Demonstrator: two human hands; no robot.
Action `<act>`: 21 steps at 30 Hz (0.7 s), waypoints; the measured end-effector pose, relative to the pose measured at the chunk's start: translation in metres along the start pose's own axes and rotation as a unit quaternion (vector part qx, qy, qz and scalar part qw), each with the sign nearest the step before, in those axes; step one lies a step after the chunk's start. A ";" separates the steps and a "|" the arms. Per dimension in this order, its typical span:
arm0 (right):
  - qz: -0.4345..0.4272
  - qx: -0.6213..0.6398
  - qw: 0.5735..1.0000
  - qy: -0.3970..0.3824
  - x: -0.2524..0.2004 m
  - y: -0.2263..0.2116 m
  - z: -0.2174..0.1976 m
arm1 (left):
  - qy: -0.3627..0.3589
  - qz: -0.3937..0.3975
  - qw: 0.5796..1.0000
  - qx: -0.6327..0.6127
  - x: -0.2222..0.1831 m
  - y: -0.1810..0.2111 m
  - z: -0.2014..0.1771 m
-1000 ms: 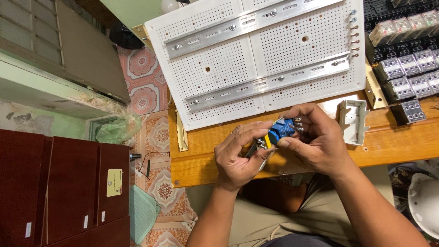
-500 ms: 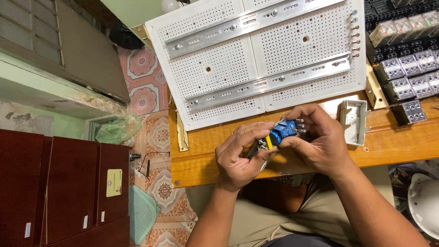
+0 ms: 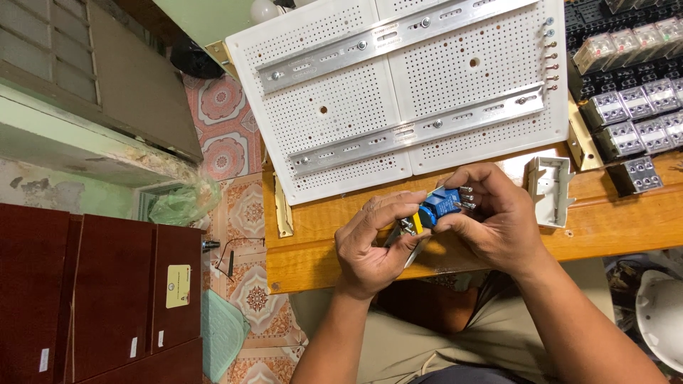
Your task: Disassembling an electronic component by removing the circuit board from its plastic housing using a screwdriver.
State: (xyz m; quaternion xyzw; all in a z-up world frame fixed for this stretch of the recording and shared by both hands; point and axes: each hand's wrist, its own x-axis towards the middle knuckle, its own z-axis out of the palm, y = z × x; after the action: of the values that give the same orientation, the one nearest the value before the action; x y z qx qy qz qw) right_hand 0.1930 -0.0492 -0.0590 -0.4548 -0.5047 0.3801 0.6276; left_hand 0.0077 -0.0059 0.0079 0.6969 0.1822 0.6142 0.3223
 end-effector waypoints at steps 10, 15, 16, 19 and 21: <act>-0.003 0.012 1.000 0.005 0.000 -0.004 0.002 | -0.001 -0.001 1.000 -0.004 0.001 0.001 0.000; -0.005 0.022 1.000 0.008 -0.001 0.000 0.003 | -0.004 -0.005 1.000 -0.001 0.002 0.002 0.000; -0.005 0.022 1.000 0.008 -0.001 -0.001 0.002 | -0.004 -0.005 1.000 -0.001 0.002 0.002 0.000; -0.008 0.027 1.000 0.005 -0.001 -0.001 0.002 | 0.001 -0.001 1.000 -0.002 0.002 0.002 0.000; -0.010 0.019 1.000 0.005 -0.001 -0.001 0.002 | -0.002 -0.006 1.000 -0.007 0.003 0.003 0.000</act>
State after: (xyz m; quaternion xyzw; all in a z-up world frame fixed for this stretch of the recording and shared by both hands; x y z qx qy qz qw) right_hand 0.1911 -0.0500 -0.0579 -0.4394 -0.4989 0.3815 0.6422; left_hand 0.0075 -0.0062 0.0120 0.6948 0.1818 0.6120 0.3311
